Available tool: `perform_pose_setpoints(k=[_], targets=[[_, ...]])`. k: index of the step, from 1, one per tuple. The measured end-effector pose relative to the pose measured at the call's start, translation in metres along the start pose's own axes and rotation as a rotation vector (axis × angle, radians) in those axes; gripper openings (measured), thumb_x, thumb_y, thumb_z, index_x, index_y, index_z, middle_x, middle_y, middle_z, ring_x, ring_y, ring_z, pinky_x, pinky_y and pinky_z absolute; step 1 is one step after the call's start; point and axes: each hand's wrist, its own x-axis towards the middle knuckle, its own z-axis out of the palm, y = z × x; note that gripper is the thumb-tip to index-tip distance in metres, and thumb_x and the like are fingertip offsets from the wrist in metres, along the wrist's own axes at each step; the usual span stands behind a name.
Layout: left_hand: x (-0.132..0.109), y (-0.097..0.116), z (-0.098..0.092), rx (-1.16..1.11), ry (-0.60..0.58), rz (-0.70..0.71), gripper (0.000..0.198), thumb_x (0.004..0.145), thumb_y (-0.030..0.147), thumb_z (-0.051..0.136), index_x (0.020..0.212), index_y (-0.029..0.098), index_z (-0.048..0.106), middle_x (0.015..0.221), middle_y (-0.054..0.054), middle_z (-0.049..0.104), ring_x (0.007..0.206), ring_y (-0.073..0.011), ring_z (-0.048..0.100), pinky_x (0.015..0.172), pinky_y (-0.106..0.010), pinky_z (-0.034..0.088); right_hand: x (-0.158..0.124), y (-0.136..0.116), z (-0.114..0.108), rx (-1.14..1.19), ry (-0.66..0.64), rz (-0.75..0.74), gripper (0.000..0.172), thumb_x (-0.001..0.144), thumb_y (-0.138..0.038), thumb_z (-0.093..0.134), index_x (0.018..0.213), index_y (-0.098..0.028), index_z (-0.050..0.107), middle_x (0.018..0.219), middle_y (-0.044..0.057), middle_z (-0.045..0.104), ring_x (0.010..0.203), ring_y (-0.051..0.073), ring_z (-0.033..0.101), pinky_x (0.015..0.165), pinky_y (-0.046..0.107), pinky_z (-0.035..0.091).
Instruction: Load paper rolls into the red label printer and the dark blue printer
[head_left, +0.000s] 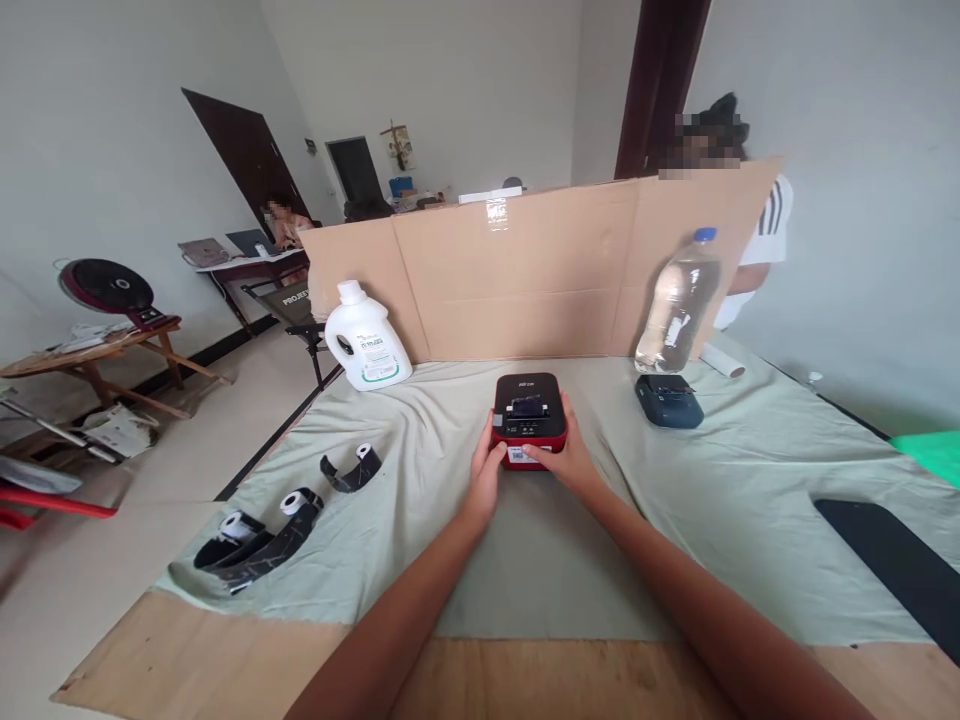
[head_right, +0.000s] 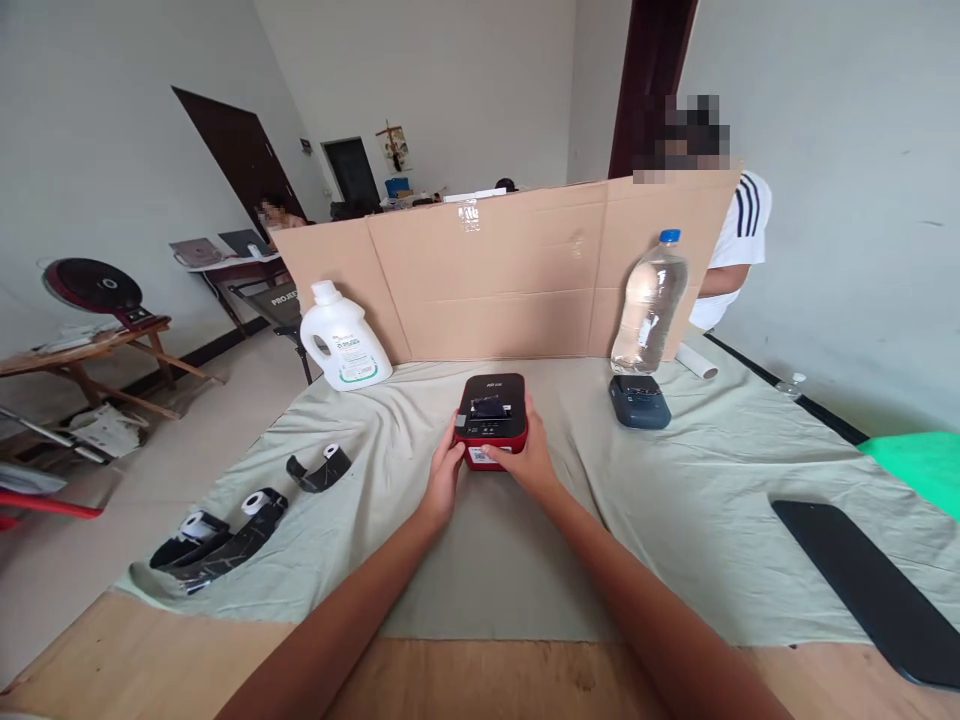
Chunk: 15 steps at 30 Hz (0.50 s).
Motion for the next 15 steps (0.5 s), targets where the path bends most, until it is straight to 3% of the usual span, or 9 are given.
perform_pose_setpoints(k=[5, 11, 15], targets=[[-0.009, -0.008, -0.011, 0.073, 0.008, -0.031, 0.064, 0.097, 0.041, 0.048, 0.158, 0.028, 0.035, 0.166, 0.001, 0.030, 0.155, -0.0211, 0.026, 0.127, -0.036, 0.026, -0.011, 0.010, 0.009, 0.040, -0.009, 0.028, 0.114, 0.062, -0.050, 0.088, 0.158, -0.031, 0.030, 0.150, 0.011, 0.051, 0.141, 0.038, 0.046, 0.119, 0.060, 0.036], [-0.010, 0.002, -0.016, 0.101, -0.068, -0.025, 0.065, 0.098, 0.045, 0.051, 0.159, 0.031, 0.034, 0.168, 0.004, 0.027, 0.157, -0.0216, 0.019, 0.130, -0.036, 0.017, -0.016, 0.010, 0.007, -0.052, -0.002, -0.007, 0.112, 0.068, -0.051, 0.085, 0.160, -0.028, 0.024, 0.156, 0.013, 0.043, 0.144, 0.037, 0.041, 0.120, 0.060, 0.032], [-0.012, 0.007, -0.014, 0.090, -0.073, -0.035, 0.065, 0.098, 0.044, 0.050, 0.159, 0.031, 0.032, 0.168, 0.004, 0.026, 0.157, -0.0229, 0.020, 0.130, -0.038, 0.019, -0.019, 0.011, 0.007, -0.159, 0.007, -0.002, 0.111, 0.070, -0.053, 0.083, 0.160, -0.025, 0.024, 0.152, 0.015, 0.046, 0.142, 0.037, 0.043, 0.119, 0.059, 0.034]])
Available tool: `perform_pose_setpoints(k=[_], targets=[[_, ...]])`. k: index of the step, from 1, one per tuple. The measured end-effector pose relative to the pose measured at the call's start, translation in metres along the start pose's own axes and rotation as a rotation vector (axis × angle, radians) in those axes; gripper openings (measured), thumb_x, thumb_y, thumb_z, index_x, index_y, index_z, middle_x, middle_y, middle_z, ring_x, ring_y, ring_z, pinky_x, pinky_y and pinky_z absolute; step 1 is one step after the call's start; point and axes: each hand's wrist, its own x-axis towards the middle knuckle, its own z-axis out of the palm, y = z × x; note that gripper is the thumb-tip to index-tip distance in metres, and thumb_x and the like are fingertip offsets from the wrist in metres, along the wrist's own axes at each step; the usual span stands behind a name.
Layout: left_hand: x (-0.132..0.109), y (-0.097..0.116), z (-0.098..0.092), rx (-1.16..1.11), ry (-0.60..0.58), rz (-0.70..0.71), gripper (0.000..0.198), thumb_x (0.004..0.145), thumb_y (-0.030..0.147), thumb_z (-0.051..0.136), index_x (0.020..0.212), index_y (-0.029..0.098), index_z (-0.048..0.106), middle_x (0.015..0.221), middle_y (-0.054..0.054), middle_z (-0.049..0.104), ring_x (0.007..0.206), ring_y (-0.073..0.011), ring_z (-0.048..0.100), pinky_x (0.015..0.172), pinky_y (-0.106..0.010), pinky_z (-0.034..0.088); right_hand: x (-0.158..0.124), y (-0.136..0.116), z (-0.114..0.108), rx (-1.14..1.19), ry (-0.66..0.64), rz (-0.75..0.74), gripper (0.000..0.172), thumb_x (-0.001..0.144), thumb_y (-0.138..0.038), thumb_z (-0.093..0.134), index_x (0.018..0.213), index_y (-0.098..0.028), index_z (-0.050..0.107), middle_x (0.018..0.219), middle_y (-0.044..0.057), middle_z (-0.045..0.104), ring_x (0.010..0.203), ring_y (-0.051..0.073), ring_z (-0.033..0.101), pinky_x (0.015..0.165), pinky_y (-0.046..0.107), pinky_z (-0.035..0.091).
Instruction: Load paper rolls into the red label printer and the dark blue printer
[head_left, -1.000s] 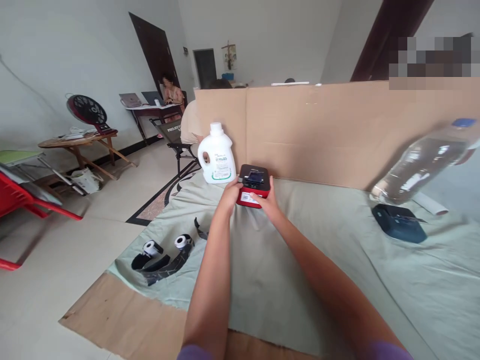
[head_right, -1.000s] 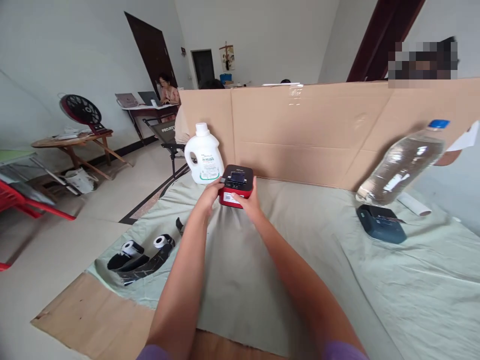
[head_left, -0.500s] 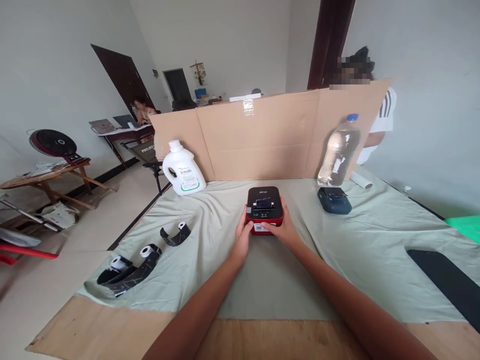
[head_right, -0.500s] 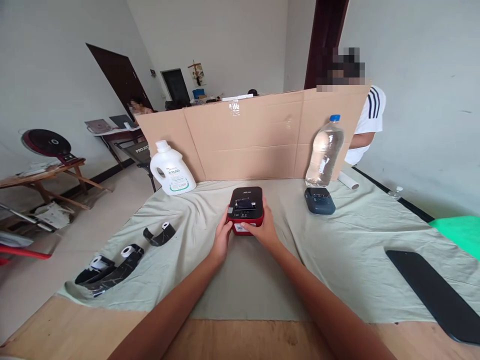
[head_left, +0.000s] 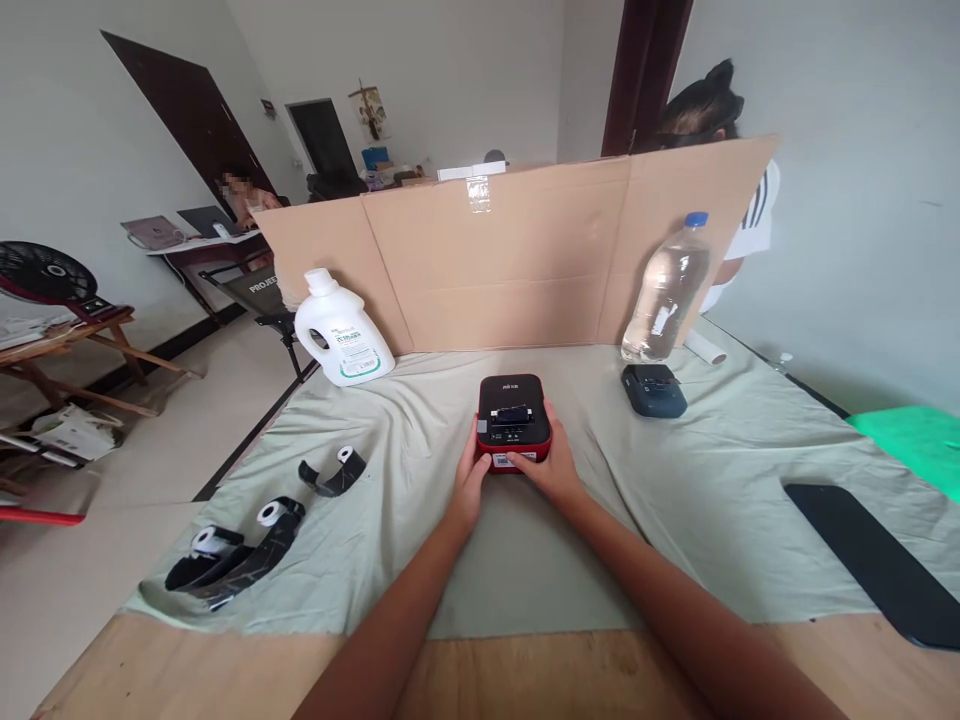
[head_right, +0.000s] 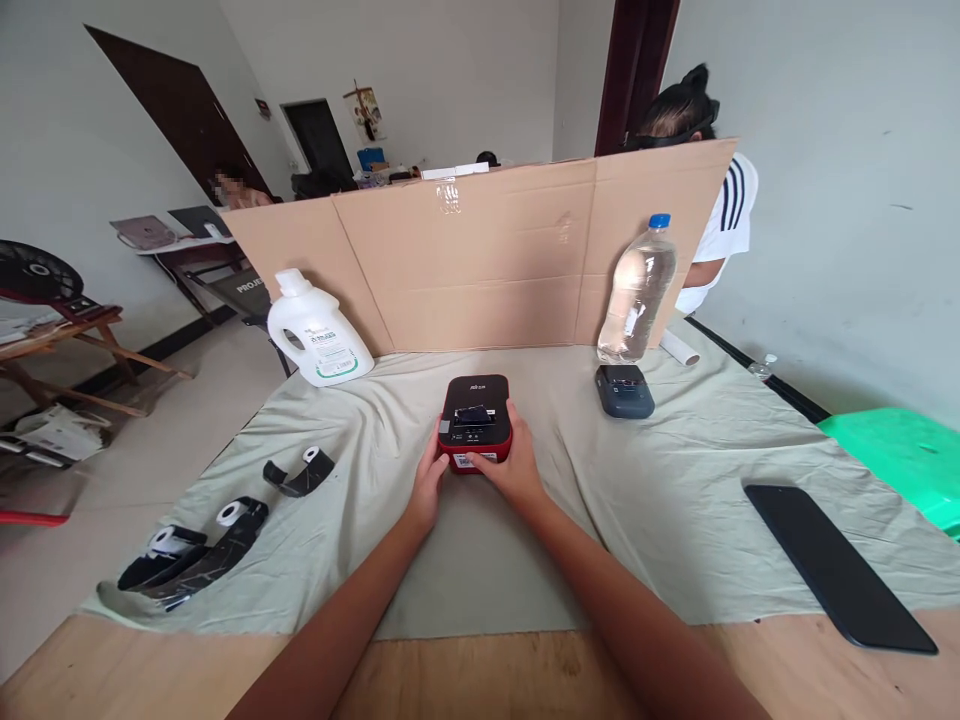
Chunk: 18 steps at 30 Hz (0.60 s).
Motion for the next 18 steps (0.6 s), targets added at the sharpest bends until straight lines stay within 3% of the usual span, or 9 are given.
perform_pose_setpoints(k=[11, 18], targets=[[-0.0014, 0.0019, 0.0008, 0.003, 0.013, -0.061, 0.069, 0.096, 0.050, 0.053, 0.159, 0.032, 0.033, 0.167, 0.002, 0.028, 0.156, -0.0243, 0.022, 0.130, -0.041, 0.020, -0.0033, -0.0021, -0.0030, -0.050, -0.001, -0.009, 0.099, 0.073, -0.052, 0.083, 0.154, -0.028, 0.031, 0.149, 0.015, 0.047, 0.139, 0.036, 0.045, 0.116, 0.062, 0.037], [-0.0034, 0.0062, -0.0019, 0.002, -0.042, -0.070, 0.068, 0.099, 0.045, 0.049, 0.161, 0.030, 0.026, 0.169, 0.001, 0.021, 0.157, -0.0224, 0.018, 0.130, -0.039, 0.019, -0.0037, 0.0024, -0.0014, -0.035, 0.002, -0.012, 0.099, 0.072, -0.049, 0.084, 0.153, -0.027, 0.033, 0.149, 0.015, 0.046, 0.138, 0.036, 0.046, 0.116, 0.060, 0.038]])
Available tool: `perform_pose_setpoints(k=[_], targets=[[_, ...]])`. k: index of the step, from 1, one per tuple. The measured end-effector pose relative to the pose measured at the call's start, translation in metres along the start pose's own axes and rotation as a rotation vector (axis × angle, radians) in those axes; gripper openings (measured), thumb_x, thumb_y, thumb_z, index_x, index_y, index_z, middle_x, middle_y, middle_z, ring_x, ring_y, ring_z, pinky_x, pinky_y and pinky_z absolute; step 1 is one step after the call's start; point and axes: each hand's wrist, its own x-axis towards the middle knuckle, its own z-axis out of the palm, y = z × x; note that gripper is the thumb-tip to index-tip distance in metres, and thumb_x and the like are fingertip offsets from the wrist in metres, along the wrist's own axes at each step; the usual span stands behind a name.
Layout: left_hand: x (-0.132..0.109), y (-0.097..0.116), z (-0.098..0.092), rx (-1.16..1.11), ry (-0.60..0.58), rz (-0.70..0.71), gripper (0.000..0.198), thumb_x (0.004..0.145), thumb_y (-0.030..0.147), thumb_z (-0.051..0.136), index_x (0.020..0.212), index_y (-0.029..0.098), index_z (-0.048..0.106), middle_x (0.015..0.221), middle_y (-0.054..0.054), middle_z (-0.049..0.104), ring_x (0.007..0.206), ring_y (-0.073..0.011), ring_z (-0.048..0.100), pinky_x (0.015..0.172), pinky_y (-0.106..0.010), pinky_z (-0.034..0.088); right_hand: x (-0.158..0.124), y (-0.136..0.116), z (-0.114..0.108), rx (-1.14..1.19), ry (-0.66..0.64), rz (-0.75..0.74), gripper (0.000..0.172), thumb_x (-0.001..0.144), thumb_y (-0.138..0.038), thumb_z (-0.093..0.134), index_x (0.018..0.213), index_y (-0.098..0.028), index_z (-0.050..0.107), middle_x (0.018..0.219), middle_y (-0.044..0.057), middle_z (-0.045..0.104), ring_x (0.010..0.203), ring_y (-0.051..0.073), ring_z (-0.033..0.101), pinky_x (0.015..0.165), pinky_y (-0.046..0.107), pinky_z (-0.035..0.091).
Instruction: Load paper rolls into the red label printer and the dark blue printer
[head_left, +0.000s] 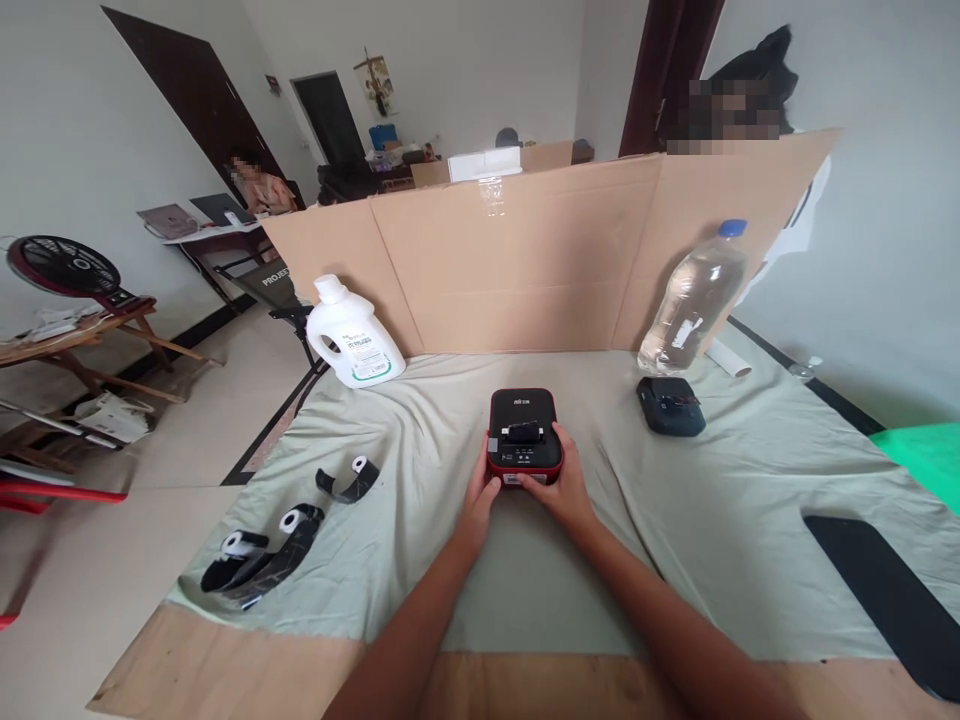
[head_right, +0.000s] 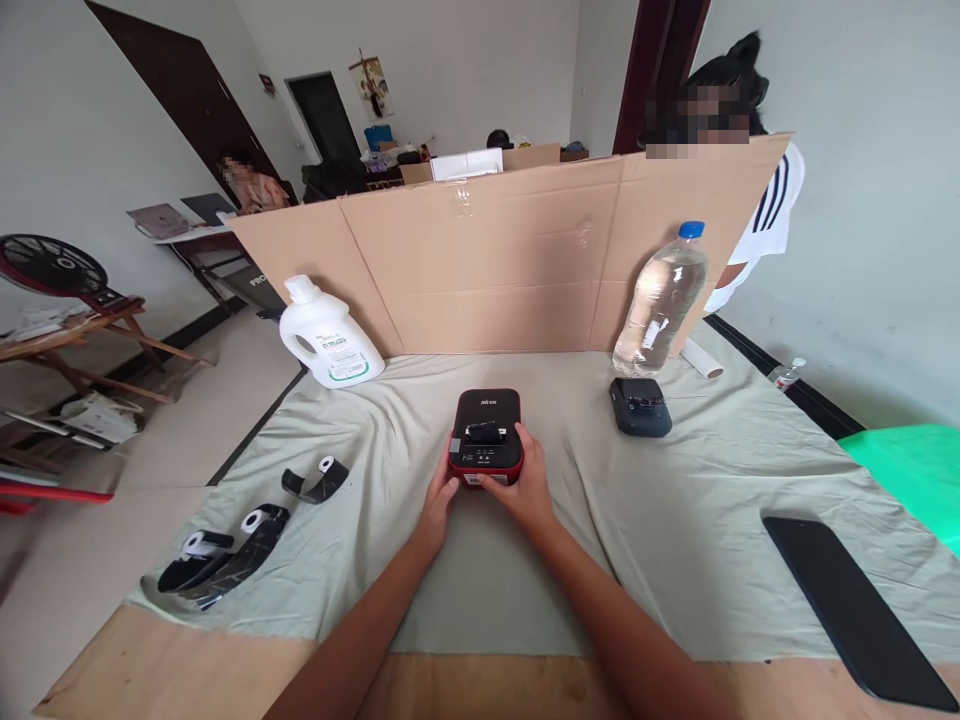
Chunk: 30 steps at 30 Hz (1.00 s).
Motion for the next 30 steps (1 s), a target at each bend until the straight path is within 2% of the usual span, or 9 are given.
perform_pose_setpoints(k=[6, 11, 17, 20, 24, 30], targets=[[-0.001, -0.003, -0.001, -0.033, -0.006, 0.026, 0.066, 0.100, 0.043, 0.047, 0.161, 0.029, 0.027, 0.169, 0.001, 0.022, 0.157, -0.0227, 0.017, 0.131, -0.040, 0.016, 0.000, 0.002, 0.002, 0.001, 0.016, -0.014, 0.099, 0.071, -0.049, 0.084, 0.153, -0.023, 0.034, 0.148, 0.016, 0.047, 0.138, 0.037, 0.048, 0.115, 0.059, 0.040], [0.000, -0.009, 0.001, -0.061, -0.002, 0.048, 0.069, 0.098, 0.045, 0.051, 0.161, 0.028, 0.028, 0.168, 0.000, 0.026, 0.156, -0.0249, 0.021, 0.129, -0.041, 0.022, -0.001, 0.000, 0.002, 0.017, 0.022, -0.013, 0.098, 0.072, -0.050, 0.084, 0.152, -0.024, 0.034, 0.151, 0.016, 0.045, 0.140, 0.036, 0.046, 0.117, 0.058, 0.038], [0.001, -0.016, 0.001, 0.013, 0.024, 0.069, 0.072, 0.097, 0.047, 0.054, 0.161, 0.027, 0.027, 0.169, -0.002, 0.025, 0.157, -0.0255, 0.020, 0.130, -0.043, 0.019, -0.001, 0.005, -0.001, -0.004, -0.011, -0.014, 0.101, 0.071, -0.051, 0.084, 0.154, -0.024, 0.032, 0.149, 0.016, 0.047, 0.140, 0.036, 0.046, 0.118, 0.057, 0.037], [0.000, -0.015, 0.005, 0.006, 0.044, 0.069, 0.072, 0.097, 0.046, 0.056, 0.161, 0.029, 0.028, 0.168, -0.001, 0.026, 0.156, -0.0259, 0.022, 0.130, -0.043, 0.018, -0.001, 0.005, -0.005, 0.010, -0.037, -0.019, 0.098, 0.074, -0.049, 0.082, 0.155, -0.025, 0.031, 0.151, 0.015, 0.046, 0.141, 0.035, 0.045, 0.119, 0.056, 0.037], [-0.004, -0.008, 0.009, -0.014, 0.056, 0.063, 0.071, 0.096, 0.044, 0.058, 0.160, 0.030, 0.030, 0.167, -0.002, 0.030, 0.155, -0.0273, 0.027, 0.129, -0.044, 0.023, 0.000, 0.004, -0.007, 0.030, -0.048, -0.035, 0.095, 0.076, -0.046, 0.080, 0.155, -0.025, 0.032, 0.152, 0.014, 0.046, 0.142, 0.034, 0.043, 0.120, 0.056, 0.035], [-0.005, -0.003, 0.008, -0.022, 0.041, 0.068, 0.070, 0.096, 0.042, 0.056, 0.160, 0.028, 0.030, 0.166, -0.002, 0.031, 0.154, -0.0258, 0.028, 0.128, -0.042, 0.026, 0.001, 0.004, -0.006, 0.029, -0.046, -0.040, 0.095, 0.076, -0.046, 0.080, 0.155, -0.024, 0.033, 0.151, 0.015, 0.047, 0.141, 0.034, 0.045, 0.119, 0.057, 0.036]])
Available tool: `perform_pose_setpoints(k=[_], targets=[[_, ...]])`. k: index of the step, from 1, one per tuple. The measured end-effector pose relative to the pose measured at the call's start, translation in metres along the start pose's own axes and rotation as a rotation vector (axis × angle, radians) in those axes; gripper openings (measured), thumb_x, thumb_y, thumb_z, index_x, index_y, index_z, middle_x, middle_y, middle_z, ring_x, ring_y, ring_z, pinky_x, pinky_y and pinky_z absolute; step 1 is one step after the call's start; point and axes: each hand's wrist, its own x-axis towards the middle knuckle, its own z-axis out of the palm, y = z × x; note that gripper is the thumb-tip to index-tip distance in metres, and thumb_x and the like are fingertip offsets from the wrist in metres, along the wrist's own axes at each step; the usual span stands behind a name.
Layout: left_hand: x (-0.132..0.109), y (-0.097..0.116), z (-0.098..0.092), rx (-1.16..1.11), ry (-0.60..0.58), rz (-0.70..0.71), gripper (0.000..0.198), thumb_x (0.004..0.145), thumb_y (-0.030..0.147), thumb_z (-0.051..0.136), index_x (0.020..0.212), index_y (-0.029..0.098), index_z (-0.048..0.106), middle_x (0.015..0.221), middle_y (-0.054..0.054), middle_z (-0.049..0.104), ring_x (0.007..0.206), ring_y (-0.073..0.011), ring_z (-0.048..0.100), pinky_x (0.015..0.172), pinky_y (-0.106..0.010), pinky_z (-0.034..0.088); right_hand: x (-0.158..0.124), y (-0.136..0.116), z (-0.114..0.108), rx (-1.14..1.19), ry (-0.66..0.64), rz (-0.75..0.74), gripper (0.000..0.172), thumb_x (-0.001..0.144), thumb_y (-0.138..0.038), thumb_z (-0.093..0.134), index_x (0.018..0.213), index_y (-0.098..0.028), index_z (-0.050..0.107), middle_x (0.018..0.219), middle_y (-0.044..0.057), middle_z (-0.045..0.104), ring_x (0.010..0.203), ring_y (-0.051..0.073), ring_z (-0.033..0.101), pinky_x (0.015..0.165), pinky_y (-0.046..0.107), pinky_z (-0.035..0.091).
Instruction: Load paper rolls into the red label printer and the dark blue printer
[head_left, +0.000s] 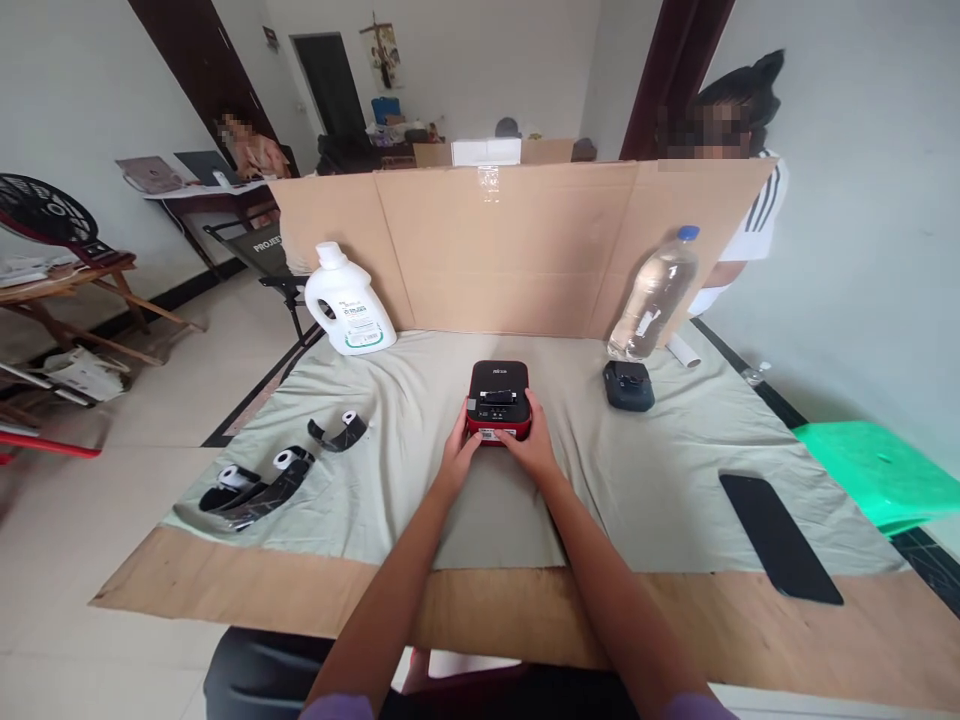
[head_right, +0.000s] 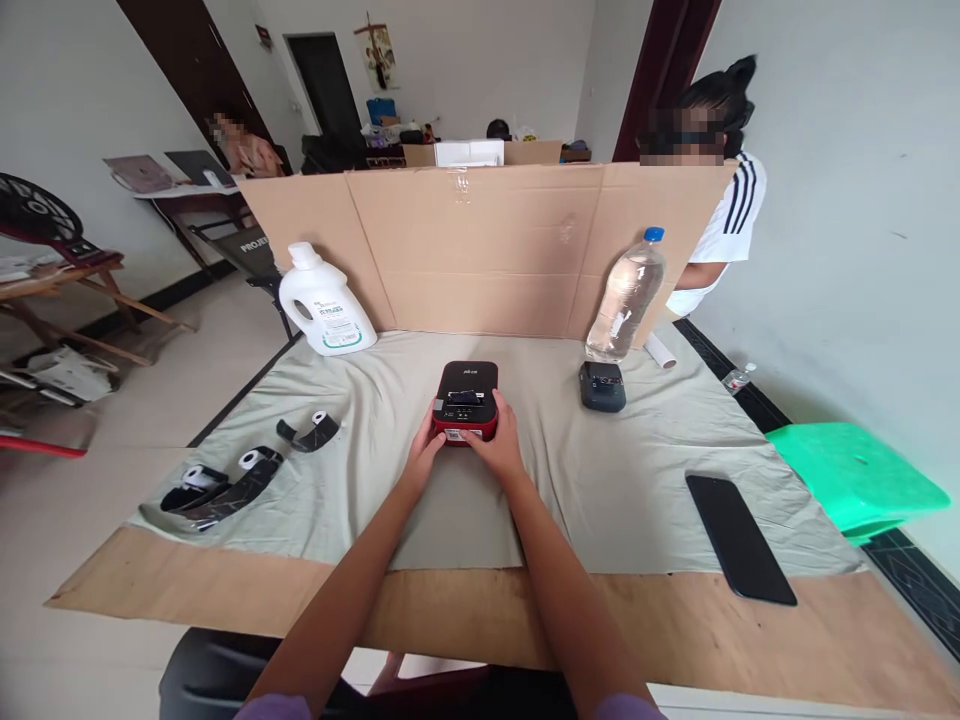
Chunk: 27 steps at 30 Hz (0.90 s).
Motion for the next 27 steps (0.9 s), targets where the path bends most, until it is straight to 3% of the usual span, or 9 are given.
perform_pose_setpoints(k=[12, 27], targets=[[0.0021, -0.0007, -0.0013, -0.070, -0.041, 0.014, 0.075, 0.095, 0.040, 0.060, 0.161, 0.029, 0.026, 0.167, 0.000, 0.029, 0.156, -0.0238, 0.023, 0.130, -0.042, 0.020, -0.0007, -0.0030, -0.0001, -0.023, -0.018, -0.004, 0.097, 0.080, -0.051, 0.075, 0.159, -0.026, 0.024, 0.152, 0.014, 0.045, 0.141, 0.033, 0.043, 0.118, 0.056, 0.036], [0.0045, -0.0027, -0.0001, -0.029, -0.018, 0.039, 0.079, 0.092, 0.045, 0.062, 0.161, 0.027, 0.028, 0.165, -0.002, 0.035, 0.151, -0.0252, 0.035, 0.126, -0.041, 0.030, 0.0014, -0.0002, 0.0025, -0.032, -0.002, -0.054, 0.100, 0.078, -0.050, 0.075, 0.159, -0.023, 0.023, 0.155, 0.016, 0.042, 0.142, 0.035, 0.042, 0.118, 0.059, 0.034]])
